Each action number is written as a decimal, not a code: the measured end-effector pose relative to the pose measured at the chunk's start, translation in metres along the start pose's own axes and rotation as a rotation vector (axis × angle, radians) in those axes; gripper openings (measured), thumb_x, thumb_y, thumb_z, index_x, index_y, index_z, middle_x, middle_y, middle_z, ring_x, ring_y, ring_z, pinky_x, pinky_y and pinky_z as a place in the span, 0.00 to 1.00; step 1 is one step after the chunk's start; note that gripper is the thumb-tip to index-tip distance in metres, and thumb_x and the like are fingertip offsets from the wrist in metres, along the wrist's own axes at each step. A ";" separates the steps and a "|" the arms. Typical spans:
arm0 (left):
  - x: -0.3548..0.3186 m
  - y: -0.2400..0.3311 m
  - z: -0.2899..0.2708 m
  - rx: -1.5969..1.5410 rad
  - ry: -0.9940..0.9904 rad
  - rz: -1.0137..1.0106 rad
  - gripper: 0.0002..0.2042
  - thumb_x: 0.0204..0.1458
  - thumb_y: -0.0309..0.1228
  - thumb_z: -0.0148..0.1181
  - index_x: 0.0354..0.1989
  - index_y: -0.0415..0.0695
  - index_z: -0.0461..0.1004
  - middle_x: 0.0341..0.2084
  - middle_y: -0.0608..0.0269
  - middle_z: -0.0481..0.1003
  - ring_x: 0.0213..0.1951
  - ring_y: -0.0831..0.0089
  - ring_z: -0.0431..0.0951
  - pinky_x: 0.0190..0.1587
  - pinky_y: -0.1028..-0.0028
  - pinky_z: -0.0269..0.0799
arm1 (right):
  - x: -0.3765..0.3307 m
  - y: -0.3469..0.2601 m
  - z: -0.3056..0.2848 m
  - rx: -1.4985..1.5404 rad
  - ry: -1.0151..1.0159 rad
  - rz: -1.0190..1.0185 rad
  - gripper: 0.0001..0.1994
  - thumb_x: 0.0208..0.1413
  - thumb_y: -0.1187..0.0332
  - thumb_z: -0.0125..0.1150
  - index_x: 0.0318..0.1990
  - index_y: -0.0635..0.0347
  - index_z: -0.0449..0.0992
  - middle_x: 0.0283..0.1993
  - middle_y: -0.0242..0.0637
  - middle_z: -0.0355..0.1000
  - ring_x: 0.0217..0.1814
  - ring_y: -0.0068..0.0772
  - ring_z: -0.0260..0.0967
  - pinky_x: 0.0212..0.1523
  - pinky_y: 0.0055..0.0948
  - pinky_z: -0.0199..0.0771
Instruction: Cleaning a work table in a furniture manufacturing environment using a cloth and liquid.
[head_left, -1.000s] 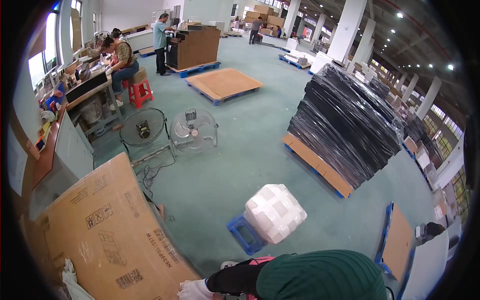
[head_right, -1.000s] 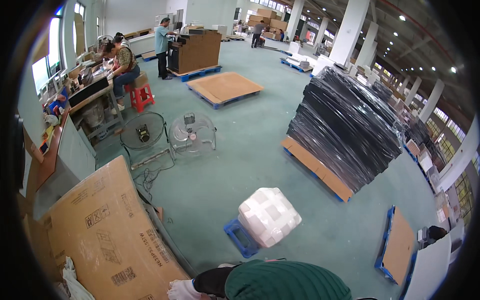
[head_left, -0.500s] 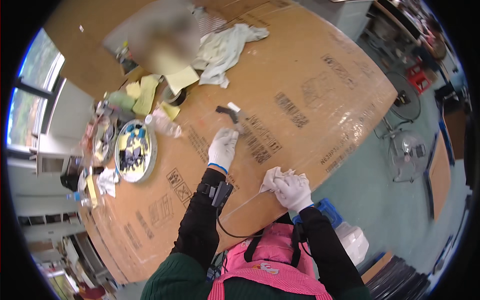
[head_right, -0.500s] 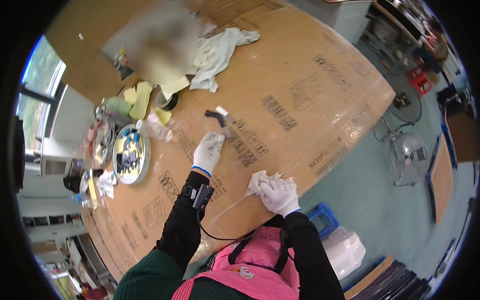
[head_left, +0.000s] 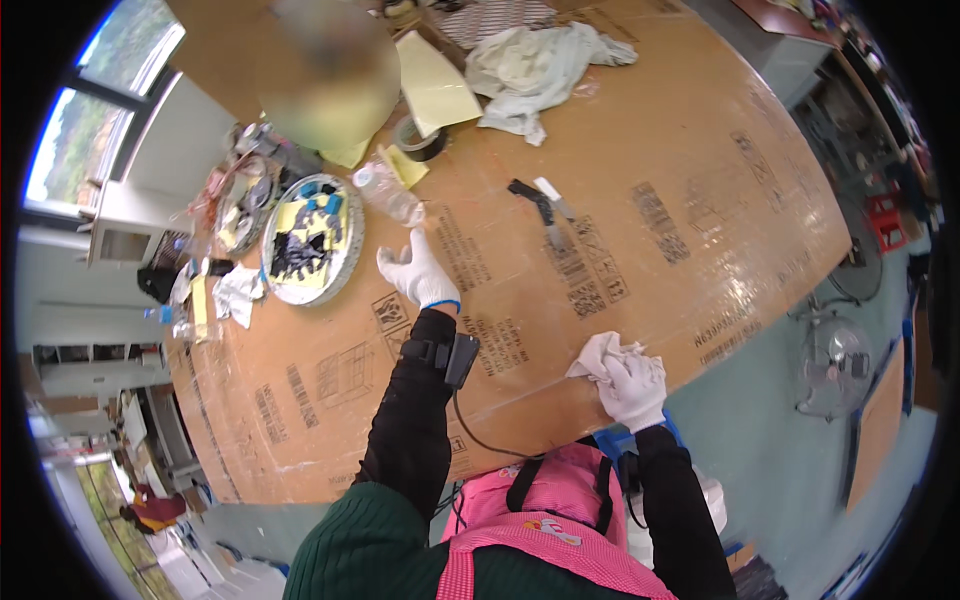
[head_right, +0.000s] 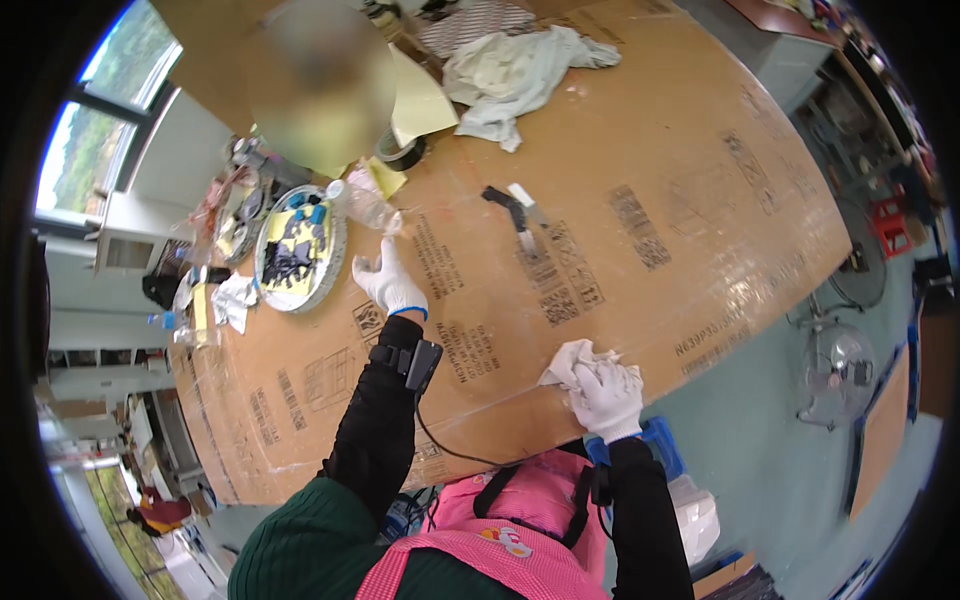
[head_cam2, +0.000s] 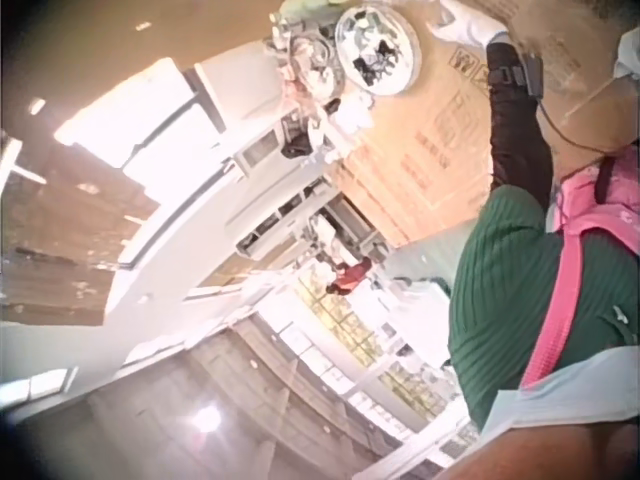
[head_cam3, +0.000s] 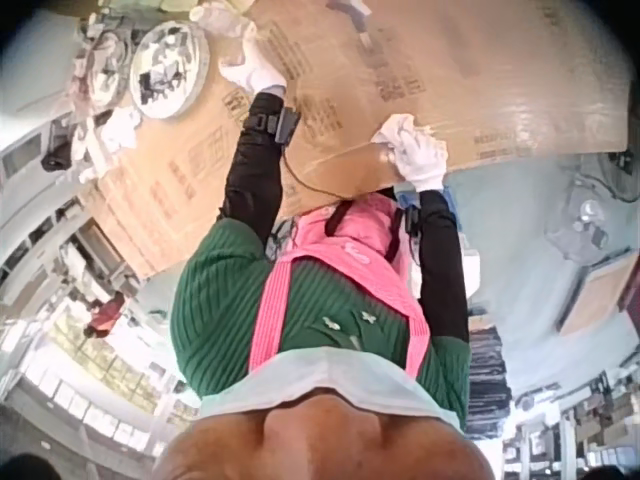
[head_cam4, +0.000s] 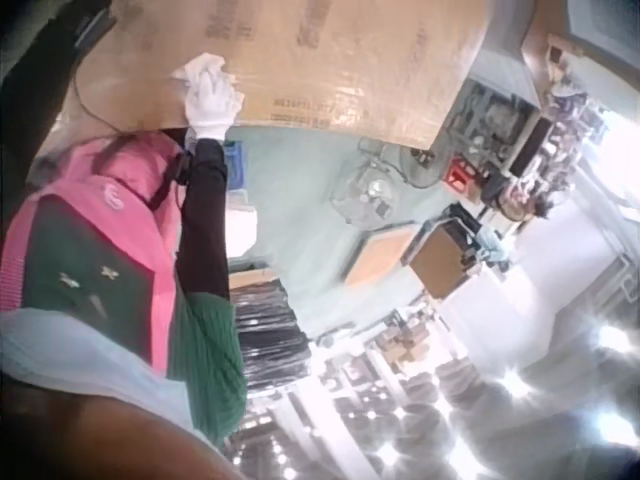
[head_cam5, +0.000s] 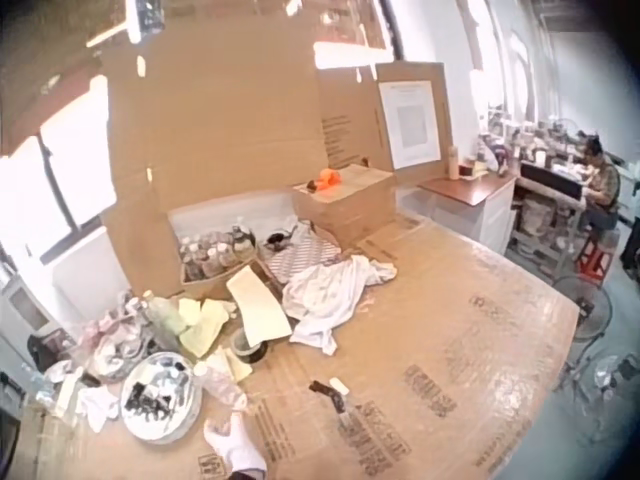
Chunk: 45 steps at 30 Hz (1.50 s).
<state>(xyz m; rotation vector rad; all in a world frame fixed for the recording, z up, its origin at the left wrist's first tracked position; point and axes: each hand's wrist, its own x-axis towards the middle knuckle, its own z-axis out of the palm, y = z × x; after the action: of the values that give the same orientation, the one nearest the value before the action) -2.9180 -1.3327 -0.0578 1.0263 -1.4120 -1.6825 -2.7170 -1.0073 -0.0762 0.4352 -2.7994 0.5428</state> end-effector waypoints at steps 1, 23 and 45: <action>-0.001 0.011 0.009 0.095 -0.019 0.080 0.40 0.50 0.32 0.73 0.69 0.39 0.54 0.60 0.51 0.65 0.58 0.63 0.70 0.60 0.67 0.68 | -0.005 0.003 -0.001 -0.023 -0.016 0.021 0.17 0.43 0.60 0.67 0.44 0.45 0.78 0.39 0.38 0.73 0.42 0.47 0.74 0.43 0.47 0.72; -0.016 0.015 -0.236 0.304 -0.536 -0.075 0.24 0.45 0.22 0.71 0.51 0.43 0.69 0.42 0.64 0.78 0.44 0.73 0.79 0.48 0.69 0.78 | -0.004 0.001 0.011 -0.028 -0.028 -0.117 0.17 0.43 0.61 0.69 0.44 0.47 0.79 0.41 0.37 0.73 0.45 0.46 0.72 0.43 0.47 0.72; -0.200 0.010 -0.210 -0.088 -0.894 -1.075 0.17 0.64 0.45 0.57 0.48 0.44 0.68 0.33 0.55 0.77 0.31 0.66 0.81 0.34 0.63 0.81 | 0.042 -0.014 0.024 0.303 -0.052 0.230 0.18 0.50 0.59 0.71 0.49 0.48 0.82 0.40 0.36 0.75 0.43 0.43 0.76 0.44 0.39 0.75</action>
<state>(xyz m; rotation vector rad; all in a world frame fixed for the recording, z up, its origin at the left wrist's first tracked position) -2.6412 -1.2471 -0.0407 1.1082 -1.2889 -3.2533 -2.7561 -1.0391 -0.0808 0.1852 -2.8421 1.0275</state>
